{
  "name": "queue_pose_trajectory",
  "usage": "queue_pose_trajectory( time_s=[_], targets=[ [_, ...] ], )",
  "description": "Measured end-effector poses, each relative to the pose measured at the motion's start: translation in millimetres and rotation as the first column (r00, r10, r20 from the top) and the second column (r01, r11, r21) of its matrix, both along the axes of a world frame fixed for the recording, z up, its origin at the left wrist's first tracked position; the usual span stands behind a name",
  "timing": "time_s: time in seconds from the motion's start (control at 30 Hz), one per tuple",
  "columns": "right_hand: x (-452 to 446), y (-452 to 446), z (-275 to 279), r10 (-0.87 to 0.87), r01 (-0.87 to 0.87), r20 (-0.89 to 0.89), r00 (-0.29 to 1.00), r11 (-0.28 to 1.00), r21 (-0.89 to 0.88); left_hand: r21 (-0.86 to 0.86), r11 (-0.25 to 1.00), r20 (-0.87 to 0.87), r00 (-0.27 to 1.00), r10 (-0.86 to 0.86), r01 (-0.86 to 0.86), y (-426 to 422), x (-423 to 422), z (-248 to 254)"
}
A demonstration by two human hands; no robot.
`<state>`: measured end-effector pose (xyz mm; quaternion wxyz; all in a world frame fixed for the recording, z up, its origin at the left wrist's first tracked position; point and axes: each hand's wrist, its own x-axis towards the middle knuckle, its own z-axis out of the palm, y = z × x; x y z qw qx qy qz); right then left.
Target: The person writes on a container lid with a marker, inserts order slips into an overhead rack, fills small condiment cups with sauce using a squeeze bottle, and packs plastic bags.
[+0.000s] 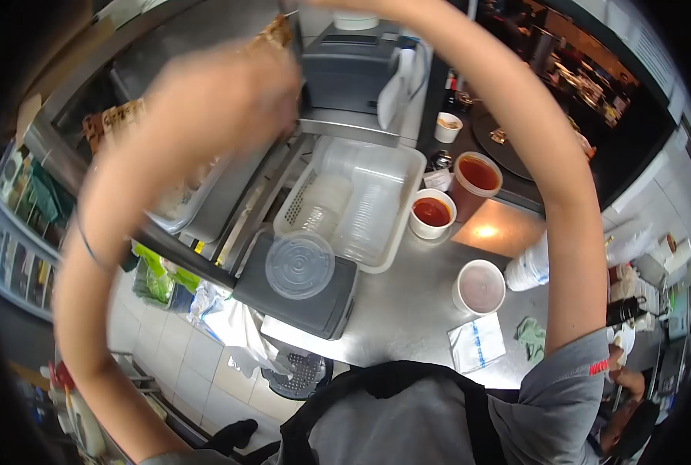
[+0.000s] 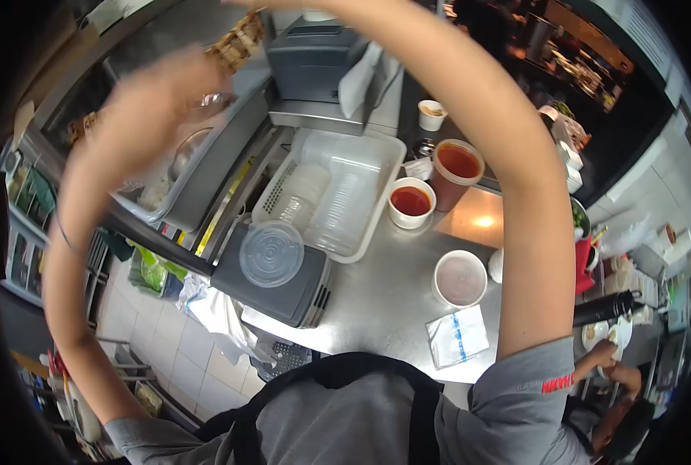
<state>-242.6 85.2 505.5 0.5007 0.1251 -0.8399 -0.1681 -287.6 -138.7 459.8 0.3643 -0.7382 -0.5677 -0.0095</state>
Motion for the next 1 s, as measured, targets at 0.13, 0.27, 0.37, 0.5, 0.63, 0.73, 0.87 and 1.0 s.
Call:
queue_pose_trajectory(
  time_s=[0.13, 0.27, 0.37, 0.5, 0.63, 0.73, 0.87, 1.0],
  targets=[
    [85, -38, -61, 0.072, -0.141, 0.183, 0.980, 0.905, 0.402, -0.568, 0.822, 0.162, 0.984, 0.078, 0.029, -60, 66, -135],
    [182, -72, -105, 0.096, -0.195, 0.283, 0.954, 0.919, 0.344, -0.492, 0.822, 0.462, 0.886, -0.033, 0.288, -72, 107, -209],
    [254, -81, -108, -0.044, -0.030, 0.238, 0.970, 0.954, 0.297, -0.384, 0.821, 0.690, 0.722, -0.048, 0.422, -65, 143, -230],
    [342, -84, -102, -0.122, 0.116, 0.141, 0.982, 0.992, 0.051, -0.229, 0.852, 0.935, 0.351, 0.057, 0.471, -35, 183, -262],
    [427, -89, -110, -0.205, 0.266, 0.222, 0.953, 0.918, -0.295, -0.086, 0.846, 0.962, -0.175, 0.207, 0.527, 24, 213, -330],
    [478, -95, -144, -0.312, 0.319, 0.121, 0.943, 0.732, -0.602, -0.103, 0.900, 0.776, -0.532, 0.339, 0.423, 73, 234, -402],
    [554, -83, -217, -0.504, -0.238, -0.394, 0.769, 0.346, -0.908, -0.259, 0.939, 0.739, -0.580, 0.343, 0.225, 133, 266, -458],
    [620, -58, -313, -0.719, -0.424, -0.454, 0.526, 0.241, -0.873, -0.177, 0.975, 0.913, -0.348, 0.213, 0.134, 166, 276, -502]
  ],
)
